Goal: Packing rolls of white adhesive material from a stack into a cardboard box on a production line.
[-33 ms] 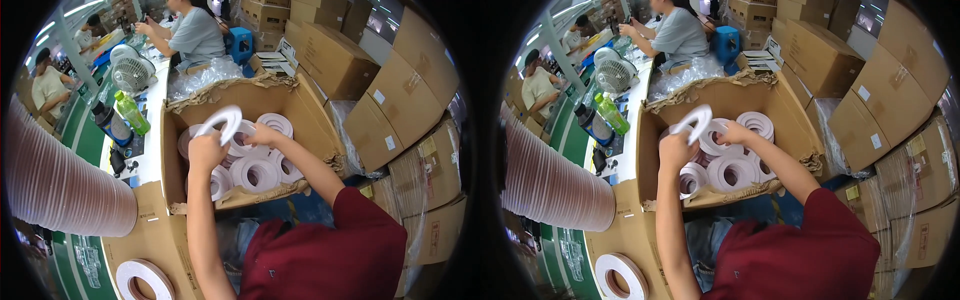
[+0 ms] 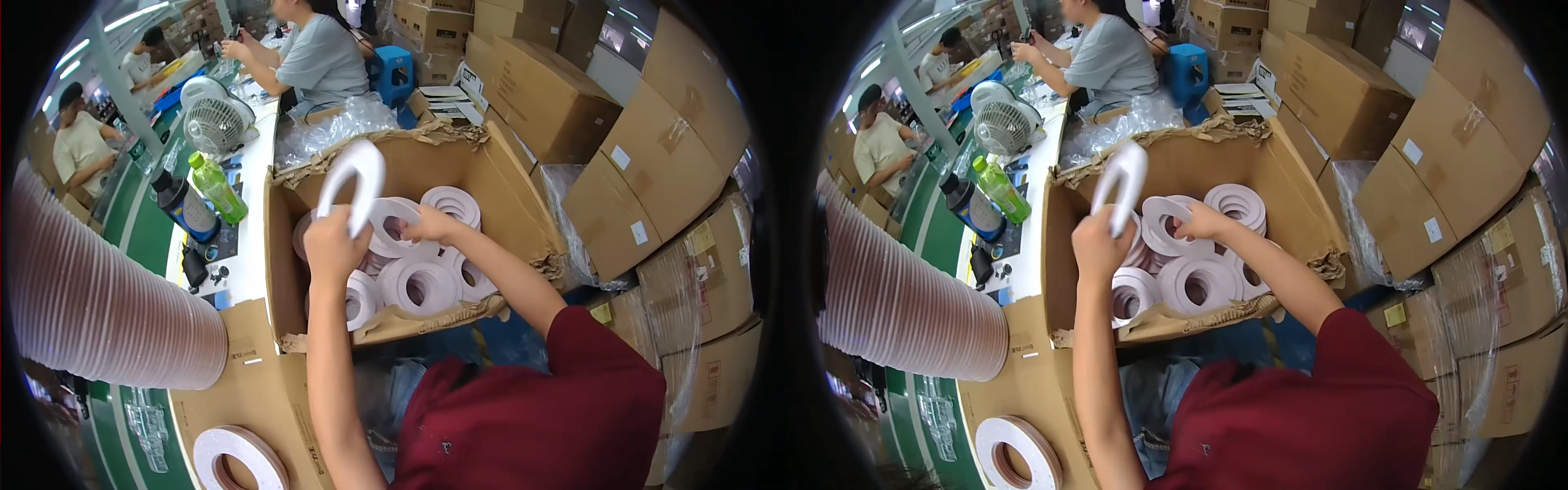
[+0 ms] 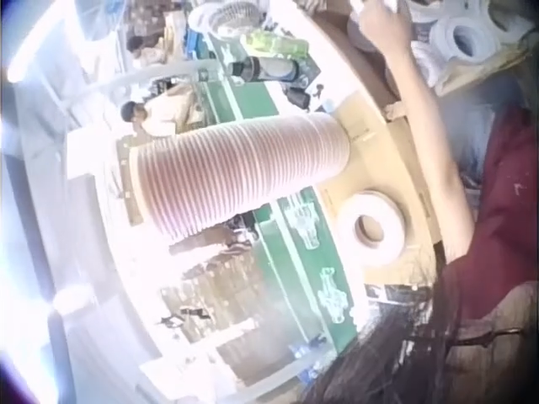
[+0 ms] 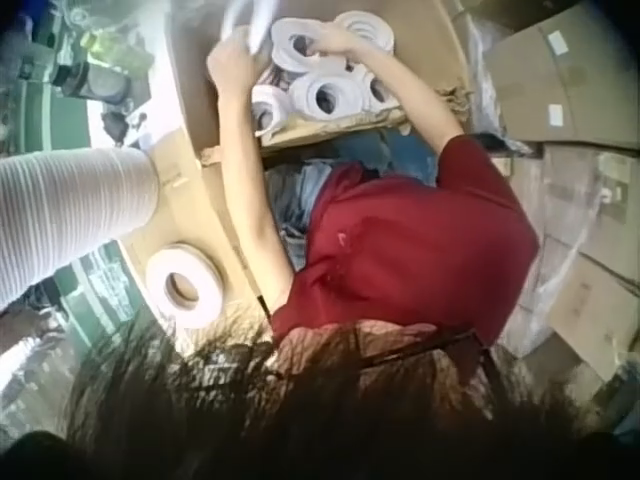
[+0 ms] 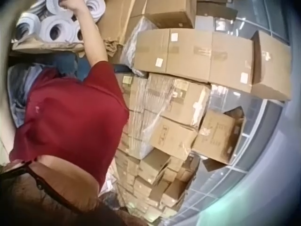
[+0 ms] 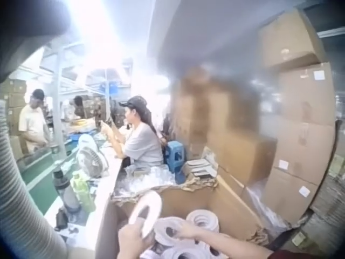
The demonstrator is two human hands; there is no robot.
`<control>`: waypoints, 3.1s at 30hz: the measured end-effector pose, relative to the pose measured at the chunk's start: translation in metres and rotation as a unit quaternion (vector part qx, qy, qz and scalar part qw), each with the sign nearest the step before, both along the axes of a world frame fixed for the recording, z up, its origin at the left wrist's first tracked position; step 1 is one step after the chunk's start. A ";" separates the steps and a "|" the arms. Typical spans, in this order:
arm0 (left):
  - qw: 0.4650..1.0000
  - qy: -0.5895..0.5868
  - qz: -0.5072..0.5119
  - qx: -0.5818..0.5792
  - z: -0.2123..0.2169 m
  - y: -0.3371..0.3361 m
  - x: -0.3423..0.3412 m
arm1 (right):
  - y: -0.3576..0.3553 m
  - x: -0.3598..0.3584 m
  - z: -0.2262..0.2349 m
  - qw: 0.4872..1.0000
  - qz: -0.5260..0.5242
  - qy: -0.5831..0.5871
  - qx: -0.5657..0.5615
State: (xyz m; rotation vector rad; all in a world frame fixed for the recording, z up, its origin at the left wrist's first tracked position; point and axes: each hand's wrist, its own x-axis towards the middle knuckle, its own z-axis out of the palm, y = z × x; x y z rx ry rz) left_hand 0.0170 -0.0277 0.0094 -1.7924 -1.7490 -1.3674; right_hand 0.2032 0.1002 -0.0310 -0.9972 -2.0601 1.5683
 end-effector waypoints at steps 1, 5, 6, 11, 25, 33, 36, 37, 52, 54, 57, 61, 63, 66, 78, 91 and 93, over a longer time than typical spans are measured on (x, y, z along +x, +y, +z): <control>0.996 -0.010 0.017 0.088 0.007 0.007 0.001 | 0.014 0.003 -0.015 1.000 -0.010 0.007 0.003; 0.970 0.097 0.028 -0.222 -0.006 0.001 -0.003 | 0.011 -0.006 -0.019 0.992 0.037 0.113 -0.053; 0.993 0.052 0.025 -0.103 -0.004 0.000 -0.002 | 0.012 -0.005 -0.019 0.996 0.019 0.065 -0.062; 0.963 0.089 0.010 -0.255 -0.006 -0.005 -0.002 | 0.014 -0.007 -0.009 0.995 0.030 0.044 -0.088; 0.954 0.060 0.021 -0.294 -0.031 -0.009 -0.018 | 0.007 -0.010 -0.018 0.993 0.035 0.066 -0.086; 0.971 0.101 0.075 -0.205 -0.009 -0.004 -0.011 | 0.017 -0.008 -0.012 0.989 0.060 0.097 -0.098; 0.995 -0.045 0.082 -0.031 -0.002 -0.006 -0.005 | 0.013 -0.003 -0.012 0.980 0.022 0.125 -0.151; 0.979 0.017 0.058 -0.194 0.002 -0.005 -0.005 | 0.020 -0.004 -0.007 0.984 0.016 0.112 -0.138; 0.664 -0.695 -0.243 -0.129 -0.019 0.002 -0.020 | -0.002 -0.010 0.007 0.929 -0.074 0.341 -0.123; 0.617 -0.713 -0.299 -0.147 -0.016 0.001 -0.018 | -0.003 -0.022 -0.005 0.953 -0.126 0.272 -0.042; 0.611 -0.700 -0.324 -0.177 -0.022 -0.001 -0.019 | -0.008 -0.036 -0.023 0.947 -0.224 0.222 0.060; 0.658 -0.637 -0.346 -0.205 -0.024 0.000 -0.017 | 0.014 -0.023 -0.020 0.963 -0.036 0.221 -0.146; 0.560 -0.707 -0.392 -0.183 -0.015 0.004 -0.014 | 0.017 -0.014 0.008 0.964 -0.118 0.230 -0.062; 0.609 -0.705 -0.347 -0.104 -0.035 0.022 -0.028 | 0.019 -0.031 0.073 0.949 -0.078 0.285 0.110; 0.716 -0.627 -0.152 -0.266 -0.013 -0.021 -0.026 | -0.327 -0.251 0.158 0.810 0.545 0.105 0.190; 0.794 -0.509 -0.177 -0.281 -0.037 0.001 -0.031 | -0.346 -0.306 0.059 0.774 0.574 0.105 0.245; 0.912 -0.301 -0.061 -0.272 -0.044 -0.003 -0.039 | -0.305 -0.282 0.091 0.771 0.546 0.153 0.290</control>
